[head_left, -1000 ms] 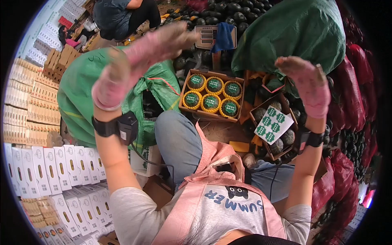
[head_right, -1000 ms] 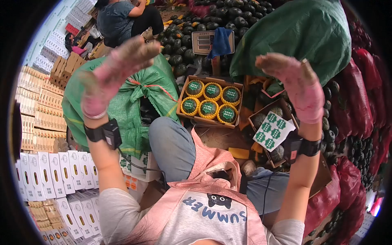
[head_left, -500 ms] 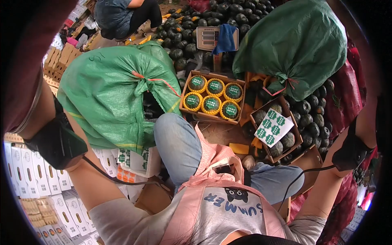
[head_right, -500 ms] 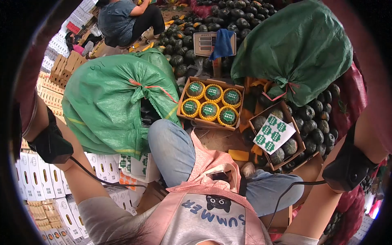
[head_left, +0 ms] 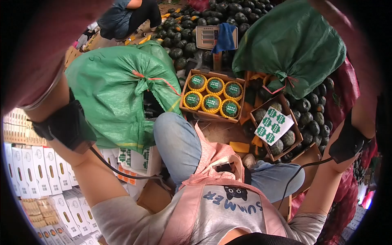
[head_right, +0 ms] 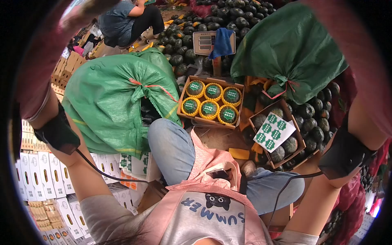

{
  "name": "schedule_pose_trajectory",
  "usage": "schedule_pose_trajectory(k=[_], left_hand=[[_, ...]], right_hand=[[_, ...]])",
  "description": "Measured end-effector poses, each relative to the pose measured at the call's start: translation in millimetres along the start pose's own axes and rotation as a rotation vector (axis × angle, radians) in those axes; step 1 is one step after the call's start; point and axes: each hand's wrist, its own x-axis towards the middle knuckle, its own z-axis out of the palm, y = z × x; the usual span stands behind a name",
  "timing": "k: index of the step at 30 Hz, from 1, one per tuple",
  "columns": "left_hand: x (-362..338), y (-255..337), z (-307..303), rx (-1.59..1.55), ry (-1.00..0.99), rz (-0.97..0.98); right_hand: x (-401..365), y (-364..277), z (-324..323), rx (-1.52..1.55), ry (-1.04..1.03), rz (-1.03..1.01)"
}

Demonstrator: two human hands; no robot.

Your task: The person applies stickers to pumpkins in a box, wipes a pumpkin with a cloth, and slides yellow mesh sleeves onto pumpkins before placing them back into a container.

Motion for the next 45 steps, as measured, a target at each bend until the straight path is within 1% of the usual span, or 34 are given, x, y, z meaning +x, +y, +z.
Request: schedule_pose_trajectory(k=[4,6,8,9,10,11,12,13,14,15,16,17,19,20,21,22,23,25,28,30,31,32,33,34,35,36,37,38,39,40,41,45], left_hand=[[19,-34,18,0.002,-0.067,-0.045],[21,-58,23,0.008,-0.078,-0.089],[12,-94,26,0.018,-0.067,-0.156],[6,-117,27,0.023,-0.050,-0.213],[-4,-145,29,0.034,0.048,-0.343],[-16,-163,35,-0.021,0.095,-0.458],[-33,-190,35,-0.058,0.172,-0.552],[-50,-220,34,-0.140,0.202,-0.605],[-68,-251,32,-0.221,0.200,-0.598],[-81,-275,38,-0.327,0.272,-0.655],[-93,-300,42,-0.376,0.349,-0.734],[-106,-325,44,-0.430,0.376,-0.767],[-124,-374,44,-0.552,0.421,-0.763],[-129,-389,44,-0.554,0.416,-0.765],[-129,-395,46,-0.553,0.480,-0.801],[-130,-401,47,-0.553,0.546,-0.835],[-132,-405,47,-0.556,0.544,-0.835],[-129,-403,49,-0.496,0.624,-0.901],[-124,-399,46,-0.510,0.616,-0.914],[-117,-388,35,-0.501,0.568,-0.922],[-107,-375,25,-0.487,0.531,-0.917],[-88,-346,20,-0.333,0.459,-0.891],[-74,-317,12,-0.087,0.323,-0.800],[-55,-283,9,0.023,0.303,-0.739],[-36,-236,18,0.083,0.323,-0.623],[-22,-197,22,0.143,0.294,-0.492],[-13,-164,22,0.204,0.255,-0.306],[-27,-150,-8,0.124,0.086,-0.032],[-31,-117,-9,-0.073,0.200,0.076],[-35,-85,-18,-0.155,0.202,0.140],[-35,-63,-23,-0.146,0.186,0.150],[-29,-17,-32,-0.112,0.161,0.135]], right_hand=[[-1,8,5,0.118,-0.006,0.034],[-4,26,9,0.196,-0.012,0.085],[-7,53,24,0.367,-0.032,0.162],[-11,75,35,0.486,-0.030,0.224],[-17,97,45,0.610,-0.044,0.217],[-26,131,62,0.733,-0.058,0.208],[-37,164,75,0.679,-0.048,0.306],[-51,193,90,0.623,-0.038,0.405],[-61,213,107,0.876,0.014,0.432],[-70,229,124,1.128,0.069,0.452],[-81,245,137,1.014,0.083,0.532],[-93,261,148,0.898,0.098,0.609],[-112,288,172,0.922,0.250,0.725],[-116,294,182,0.894,0.354,0.767],[-116,294,186,0.893,0.358,0.769],[-116,293,190,0.845,0.416,0.846],[-116,293,193,0.794,0.471,0.922],[-113,294,194,0.815,0.489,0.928],[-113,293,191,0.743,0.441,0.954],[-113,302,178,0.762,0.264,0.954],[-107,303,166,0.772,0.223,0.941],[-91,272,152,0.732,0.300,0.896],[-75,237,135,0.662,0.412,0.832],[-68,223,120,0.614,0.477,0.684],[-60,204,101,0.587,0.506,0.495],[-49,156,84,0.459,0.505,0.362],[-41,128,68,0.505,0.538,0.121],[-35,102,46,0.646,0.472,-0.130],[-33,85,31,0.781,0.398,-0.382],[-32,66,22,0.724,0.363,-0.416],[-29,51,18,0.582,0.371,-0.355],[-17,18,11,0.166,0.355,-0.199]])
